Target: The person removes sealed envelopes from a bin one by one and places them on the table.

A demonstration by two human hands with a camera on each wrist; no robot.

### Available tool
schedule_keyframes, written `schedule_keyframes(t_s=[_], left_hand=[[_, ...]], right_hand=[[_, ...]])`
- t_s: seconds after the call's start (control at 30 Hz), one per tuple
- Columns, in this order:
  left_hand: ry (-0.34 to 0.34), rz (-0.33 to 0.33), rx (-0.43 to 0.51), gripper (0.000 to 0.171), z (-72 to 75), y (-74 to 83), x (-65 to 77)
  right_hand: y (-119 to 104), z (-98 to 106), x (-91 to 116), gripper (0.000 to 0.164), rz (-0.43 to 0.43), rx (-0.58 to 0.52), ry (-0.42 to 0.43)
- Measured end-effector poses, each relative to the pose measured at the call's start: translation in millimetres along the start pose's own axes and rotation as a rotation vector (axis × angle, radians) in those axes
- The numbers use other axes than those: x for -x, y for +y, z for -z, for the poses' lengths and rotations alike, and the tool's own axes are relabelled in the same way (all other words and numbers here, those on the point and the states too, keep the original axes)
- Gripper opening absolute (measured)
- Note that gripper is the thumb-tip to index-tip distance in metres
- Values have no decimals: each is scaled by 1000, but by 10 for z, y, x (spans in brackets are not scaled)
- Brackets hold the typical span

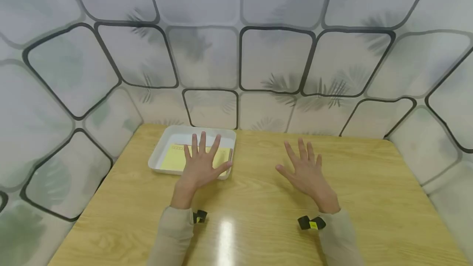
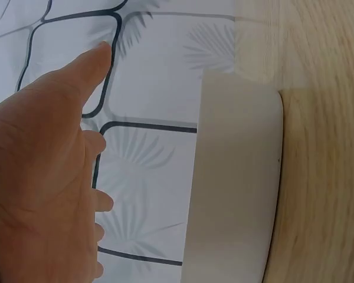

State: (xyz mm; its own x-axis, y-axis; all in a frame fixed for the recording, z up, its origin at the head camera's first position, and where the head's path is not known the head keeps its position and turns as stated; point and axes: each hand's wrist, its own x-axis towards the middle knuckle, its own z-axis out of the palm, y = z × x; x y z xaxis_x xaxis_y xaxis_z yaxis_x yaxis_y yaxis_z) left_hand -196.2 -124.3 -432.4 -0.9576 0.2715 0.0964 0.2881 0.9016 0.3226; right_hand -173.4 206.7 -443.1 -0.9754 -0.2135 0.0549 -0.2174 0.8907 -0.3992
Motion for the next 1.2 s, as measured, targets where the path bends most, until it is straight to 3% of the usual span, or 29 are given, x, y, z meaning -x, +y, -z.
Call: schedule_keyframes(t_s=[0.8,1.2], left_hand=[[1,21,76,88,57,-275,-1],[47,132,111,84,283,-818,116]], right_hand=[[40,32,79,79,-12,36,15],[23,14,148,79,-14,23,0]])
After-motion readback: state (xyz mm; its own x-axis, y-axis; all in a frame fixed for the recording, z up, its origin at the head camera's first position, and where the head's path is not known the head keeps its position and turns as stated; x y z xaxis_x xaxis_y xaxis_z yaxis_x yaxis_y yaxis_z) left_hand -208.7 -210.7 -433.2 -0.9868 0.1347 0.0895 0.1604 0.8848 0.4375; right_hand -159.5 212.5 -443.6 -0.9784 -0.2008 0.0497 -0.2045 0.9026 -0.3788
